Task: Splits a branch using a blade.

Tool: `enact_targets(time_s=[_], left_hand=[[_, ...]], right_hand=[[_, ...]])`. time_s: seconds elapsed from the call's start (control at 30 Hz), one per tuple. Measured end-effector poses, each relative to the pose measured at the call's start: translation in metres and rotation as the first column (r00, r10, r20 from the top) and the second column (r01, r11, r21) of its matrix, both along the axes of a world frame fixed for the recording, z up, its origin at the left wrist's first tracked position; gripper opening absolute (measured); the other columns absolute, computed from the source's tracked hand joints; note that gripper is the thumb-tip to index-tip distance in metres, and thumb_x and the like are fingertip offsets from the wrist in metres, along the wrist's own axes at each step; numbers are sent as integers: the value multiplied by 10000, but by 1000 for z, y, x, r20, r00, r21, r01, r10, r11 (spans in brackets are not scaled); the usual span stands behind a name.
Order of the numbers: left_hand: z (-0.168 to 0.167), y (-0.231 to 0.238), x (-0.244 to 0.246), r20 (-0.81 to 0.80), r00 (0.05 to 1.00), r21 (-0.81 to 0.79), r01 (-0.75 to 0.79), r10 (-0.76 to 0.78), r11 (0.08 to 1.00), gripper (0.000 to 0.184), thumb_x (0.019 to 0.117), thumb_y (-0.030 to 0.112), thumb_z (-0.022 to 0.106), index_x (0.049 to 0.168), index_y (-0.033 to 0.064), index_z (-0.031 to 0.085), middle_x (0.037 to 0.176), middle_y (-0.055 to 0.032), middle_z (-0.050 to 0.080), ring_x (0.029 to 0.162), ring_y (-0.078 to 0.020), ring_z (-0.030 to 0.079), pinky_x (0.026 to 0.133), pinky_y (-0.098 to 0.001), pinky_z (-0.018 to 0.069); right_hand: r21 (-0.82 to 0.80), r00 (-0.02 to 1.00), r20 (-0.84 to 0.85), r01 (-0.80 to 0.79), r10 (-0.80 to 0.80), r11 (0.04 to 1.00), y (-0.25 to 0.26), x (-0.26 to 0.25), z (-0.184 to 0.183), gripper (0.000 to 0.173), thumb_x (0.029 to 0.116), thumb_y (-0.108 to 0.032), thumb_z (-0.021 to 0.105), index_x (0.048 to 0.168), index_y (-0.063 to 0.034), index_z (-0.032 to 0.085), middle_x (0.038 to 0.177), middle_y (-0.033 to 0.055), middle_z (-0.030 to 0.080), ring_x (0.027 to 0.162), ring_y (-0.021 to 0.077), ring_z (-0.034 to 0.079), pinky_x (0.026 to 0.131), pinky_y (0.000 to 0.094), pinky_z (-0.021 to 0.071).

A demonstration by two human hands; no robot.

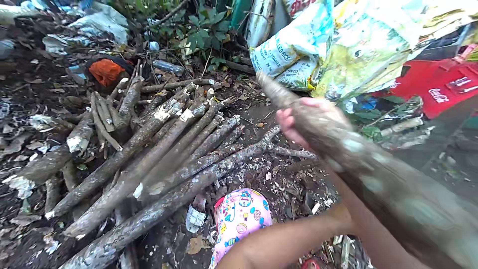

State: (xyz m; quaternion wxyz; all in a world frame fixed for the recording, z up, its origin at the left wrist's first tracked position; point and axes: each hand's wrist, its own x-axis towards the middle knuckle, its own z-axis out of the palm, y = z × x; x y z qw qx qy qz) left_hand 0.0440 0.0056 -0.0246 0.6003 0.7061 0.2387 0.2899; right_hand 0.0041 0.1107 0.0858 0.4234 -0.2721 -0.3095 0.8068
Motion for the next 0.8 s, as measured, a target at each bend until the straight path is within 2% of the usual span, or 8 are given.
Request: enact_targets(time_s=[0.13, 0.2, 0.27, 0.37, 0.5, 0.57, 0.67, 0.8], left_hand=[[11, 17, 4, 5, 1000, -43, -27, 27, 999, 655, 951, -13, 656, 1526, -112, 358, 1371, -339, 577, 1277, -411, 595, 1108, -533, 459], [12, 29, -1, -31, 999, 10, -43, 44, 999, 644, 964, 5, 657, 1525, -105, 360, 1387, -331, 570, 1279, -401, 600, 1107, -523, 468], [18, 39, -11, -110, 992, 50, -63, 68, 997, 627, 983, 38, 647, 1534, -72, 369, 1386, -312, 581, 1260, -394, 616, 1089, -534, 481], [38, 52, -20, -308, 947, 59, -74, 88, 996, 642, 1028, 115, 587, 1602, 43, 308, 1416, -268, 580, 1280, -386, 607, 1090, -564, 477], [56, 70, -24, -510, 850, 115, -88, 135, 989, 609, 1072, 192, 500, 1630, 146, 259, 1343, -262, 618, 1198, -408, 644, 1018, -611, 496], [58, 76, -25, -545, 822, 147, -103, 167, 984, 594, 1089, 225, 490, 1628, 137, 256, 1316, -278, 622, 1163, -417, 652, 1007, -608, 497], [62, 87, -26, -577, 782, 206, -139, 235, 969, 610, 1071, 278, 568, 1593, 87, 316, 1276, -291, 633, 1152, -426, 652, 1013, -597, 493], [72, 103, -30, -681, 674, 244, -158, 285, 957, 692, 952, 239, 762, 1513, 41, 408, 1272, -284, 627, 1190, -424, 628, 1039, -600, 477]], right_hand=[[330, 989, 101, 67, -106, 942, -39, 98, 75, 351, 995, -280, 418, 1274, -114, 552, 1050, 50, 676, 785, 101, 701, 625, 204, 600], [492, 997, 75, -69, 37, 868, -31, 178, 73, 431, 1048, -271, 487, 1443, -101, 500, 1353, 112, 637, 1017, 201, 727, 750, 303, 644], [615, 959, 206, 26, -193, 788, -46, 227, 68, 380, 1047, -347, 559, 1378, -163, 591, 1271, 40, 692, 943, 157, 742, 733, 300, 651], [787, 510, 309, 337, -803, 517, -93, 249, 76, 465, 932, -126, 553, 1356, -265, 420, 1073, -59, 682, 809, 95, 717, 677, 281, 637], [859, -35, 436, 313, -899, 405, -129, 296, 59, 924, 759, -125, 759, 1542, -112, 267, 1159, 49, 597, 855, 96, 679, 719, 331, 619], [794, -139, 582, 314, -801, 521, -141, 315, 48, 993, 695, -146, 870, 1528, -49, 337, 1213, 189, 614, 951, 236, 675, 814, 476, 594], [731, -191, 678, 276, -710, 624, -147, 330, 45, 735, 737, -47, 851, 1377, -3, 493, 1079, 213, 641, 878, 289, 665, 787, 516, 562], [865, -273, 502, 178, -820, 470, -147, 341, 80, 719, 742, -84, 848, 1368, 8, 506, 1120, 232, 650, 963, 328, 669, 839, 575, 545]])
